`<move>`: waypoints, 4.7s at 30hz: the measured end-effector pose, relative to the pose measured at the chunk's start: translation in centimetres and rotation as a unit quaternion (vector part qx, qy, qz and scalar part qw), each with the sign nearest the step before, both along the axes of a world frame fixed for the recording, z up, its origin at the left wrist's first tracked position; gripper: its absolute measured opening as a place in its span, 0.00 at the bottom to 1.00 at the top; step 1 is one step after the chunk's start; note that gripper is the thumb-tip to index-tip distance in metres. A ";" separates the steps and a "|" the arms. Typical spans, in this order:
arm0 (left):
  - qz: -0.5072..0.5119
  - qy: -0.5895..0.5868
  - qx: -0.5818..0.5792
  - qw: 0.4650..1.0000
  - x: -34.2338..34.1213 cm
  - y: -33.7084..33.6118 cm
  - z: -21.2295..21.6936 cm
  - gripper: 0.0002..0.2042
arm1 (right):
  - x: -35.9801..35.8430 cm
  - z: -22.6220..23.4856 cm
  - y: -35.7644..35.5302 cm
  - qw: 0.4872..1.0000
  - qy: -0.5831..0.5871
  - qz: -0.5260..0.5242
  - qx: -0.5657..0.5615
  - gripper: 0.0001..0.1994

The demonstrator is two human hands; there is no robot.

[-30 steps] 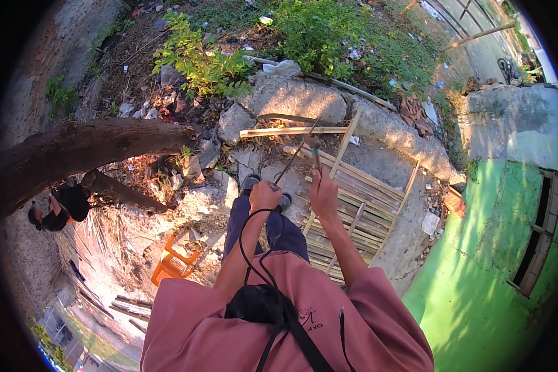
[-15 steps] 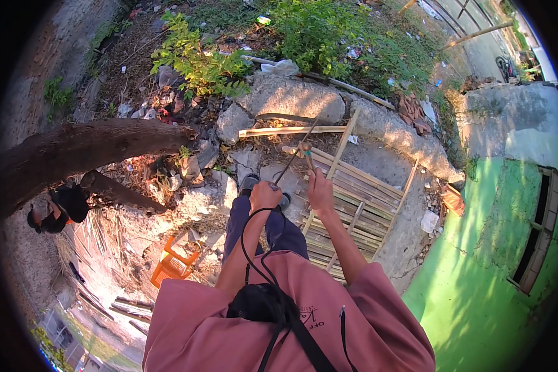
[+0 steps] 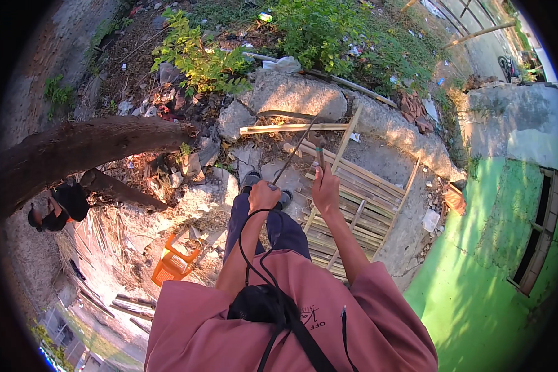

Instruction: The person splits a bamboo pole using a large knife and then hammers small bamboo dowels into pre-drilled holes in the frame components.

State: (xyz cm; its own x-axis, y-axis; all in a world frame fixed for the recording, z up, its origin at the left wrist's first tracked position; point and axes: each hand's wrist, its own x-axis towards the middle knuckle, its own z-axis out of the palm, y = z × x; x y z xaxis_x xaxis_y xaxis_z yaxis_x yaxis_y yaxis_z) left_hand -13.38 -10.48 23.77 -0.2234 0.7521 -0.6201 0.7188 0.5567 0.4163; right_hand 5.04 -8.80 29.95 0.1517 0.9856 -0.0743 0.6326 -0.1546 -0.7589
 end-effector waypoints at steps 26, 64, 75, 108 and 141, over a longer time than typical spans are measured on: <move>-0.017 0.004 -0.036 0.999 -1.5 -1.4 -2.6 0.17 | 0.3 0.9 1.6 0.997 0.041 0.061 -0.001 0.11; -0.135 0.028 0.011 0.990 -2.2 1.7 -3.2 0.16 | 4.1 -7.6 -1.5 0.996 0.015 -0.049 0.078 0.13; -0.408 0.058 -0.015 0.911 -7.7 13.9 -3.1 0.12 | 4.5 -4.1 -5.0 0.973 0.111 -0.200 -0.035 0.16; -0.454 0.053 -0.024 0.889 -7.3 16.8 -5.1 0.11 | -1.9 -5.7 -1.4 0.983 0.021 -0.179 0.034 0.10; -0.463 0.058 -0.005 0.884 -9.1 15.0 -9.9 0.15 | -1.1 -11.2 -2.4 0.979 0.013 -0.177 -0.100 0.12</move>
State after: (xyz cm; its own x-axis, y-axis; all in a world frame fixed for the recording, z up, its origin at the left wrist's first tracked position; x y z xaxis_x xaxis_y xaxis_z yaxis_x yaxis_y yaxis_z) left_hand -22.51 4.49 13.83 0.4234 0.6403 -0.6409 0.9059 -0.2907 0.3079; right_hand 3.98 -11.20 18.76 0.4765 0.8372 -0.2685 0.4928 -0.5072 -0.7070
